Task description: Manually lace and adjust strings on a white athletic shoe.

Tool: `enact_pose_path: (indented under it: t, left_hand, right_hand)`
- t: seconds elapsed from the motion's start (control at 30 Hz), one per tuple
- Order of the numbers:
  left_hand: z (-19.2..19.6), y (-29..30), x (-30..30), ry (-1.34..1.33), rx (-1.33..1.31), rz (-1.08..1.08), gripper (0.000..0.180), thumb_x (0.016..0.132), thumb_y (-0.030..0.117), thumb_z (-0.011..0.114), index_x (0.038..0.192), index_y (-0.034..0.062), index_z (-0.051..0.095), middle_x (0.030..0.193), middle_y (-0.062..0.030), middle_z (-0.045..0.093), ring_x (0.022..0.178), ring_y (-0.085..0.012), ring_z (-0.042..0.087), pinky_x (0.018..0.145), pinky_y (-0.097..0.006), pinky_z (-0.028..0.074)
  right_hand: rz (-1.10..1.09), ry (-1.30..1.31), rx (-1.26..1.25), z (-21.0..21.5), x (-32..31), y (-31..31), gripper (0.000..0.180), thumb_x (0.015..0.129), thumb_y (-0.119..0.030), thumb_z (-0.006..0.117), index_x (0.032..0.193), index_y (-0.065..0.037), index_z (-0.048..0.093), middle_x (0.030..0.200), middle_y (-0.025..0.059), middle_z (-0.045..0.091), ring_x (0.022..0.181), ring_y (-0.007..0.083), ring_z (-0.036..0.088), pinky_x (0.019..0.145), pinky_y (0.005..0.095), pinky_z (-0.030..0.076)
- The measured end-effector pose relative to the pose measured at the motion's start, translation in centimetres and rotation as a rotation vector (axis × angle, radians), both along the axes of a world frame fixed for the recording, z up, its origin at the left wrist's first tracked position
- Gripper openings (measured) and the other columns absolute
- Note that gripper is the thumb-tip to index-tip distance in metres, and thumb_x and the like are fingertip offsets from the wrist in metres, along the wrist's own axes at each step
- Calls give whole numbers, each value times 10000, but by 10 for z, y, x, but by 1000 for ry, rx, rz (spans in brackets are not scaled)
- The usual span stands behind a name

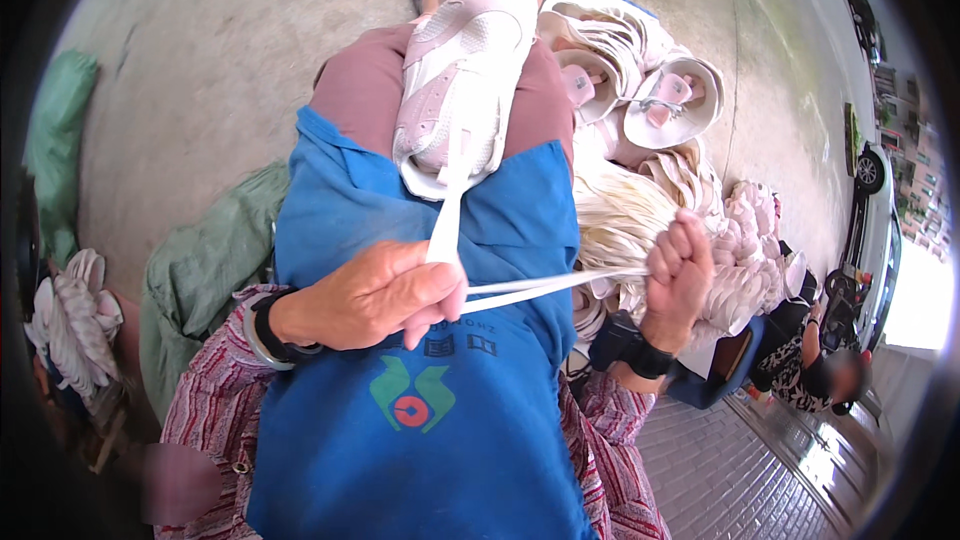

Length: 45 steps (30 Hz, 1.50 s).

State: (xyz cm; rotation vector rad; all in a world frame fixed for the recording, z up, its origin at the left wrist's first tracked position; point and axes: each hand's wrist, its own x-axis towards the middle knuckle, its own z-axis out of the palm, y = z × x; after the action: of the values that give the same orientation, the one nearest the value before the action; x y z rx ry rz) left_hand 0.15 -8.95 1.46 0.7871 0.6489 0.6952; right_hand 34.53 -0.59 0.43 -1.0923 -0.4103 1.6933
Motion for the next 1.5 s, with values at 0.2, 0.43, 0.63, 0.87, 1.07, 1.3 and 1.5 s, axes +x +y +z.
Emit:
enact_pose_path:
  t: [0.2, 0.43, 0.63, 0.87, 1.07, 1.3, 1.5]
  left_hand:
    - [4, 0, -7, -37, 125, -228, 425, 1015, 366, 371, 838, 32, 565, 667, -26, 493, 558, -97, 452, 538, -245, 376]
    - [8, 6, 11, 11, 257, -399, 376, 1008, 305, 381, 843, 25, 570, 665, -68, 492, 617, -190, 489, 607, -300, 411]
    - [3, 17, 20, 202, 272, -616, 306, 987, 228, 396, 837, 2, 537, 719, -119, 563, 667, -301, 560, 659, -382, 448]
    - [-25, 52, -7, 602, 158, 383, 335, 964, 290, 509, 1117, -7, 507, 909, -66, 574, 780, -114, 563, 715, -254, 470]
    - [-42, 94, 3, 775, 86, 139, 315, 947, 298, 547, 975, -12, 595, 750, -26, 570, 741, -92, 547, 635, -248, 449]
    - [-44, 81, 0, 329, -205, 411, 252, 947, 253, 549, 873, 18, 595, 796, -55, 583, 834, -153, 618, 736, -276, 495]
    - [-50, 48, -49, -90, -322, 515, 350, 1020, 288, 363, 721, 114, 422, 579, 3, 405, 714, -177, 571, 903, -425, 451]
  right_hand:
    - [276, -162, -98, -8, -94, -3, 137, 958, -163, 484, 992, -55, 562, 584, -89, 306, 417, 7, 235, 340, 183, 169]
    - [654, 66, -270, -30, -159, -5, 318, 976, -303, 476, 1136, -35, 537, 647, -15, 464, 413, 27, 260, 358, 196, 212]
    - [534, -211, 67, -46, -179, -2, 331, 952, -175, 486, 1235, -4, 500, 689, -15, 523, 517, 29, 404, 455, 201, 335]
    - [599, -452, 251, -38, -169, -10, 264, 941, -91, 432, 1157, 3, 550, 669, 4, 511, 586, 80, 463, 557, 250, 416]
    - [830, -710, 557, -38, -179, -13, 114, 813, -51, 540, 834, 54, 579, 767, 126, 510, 634, 276, 578, 555, 391, 467]
    - [735, -701, 516, -39, -161, -14, 216, 925, -129, 519, 1071, -8, 621, 762, 112, 641, 677, 171, 607, 617, 294, 481]
    - [471, -357, 135, -48, -121, 7, 211, 939, -121, 530, 1082, -7, 635, 770, 3, 633, 517, 0, 437, 455, 157, 361]
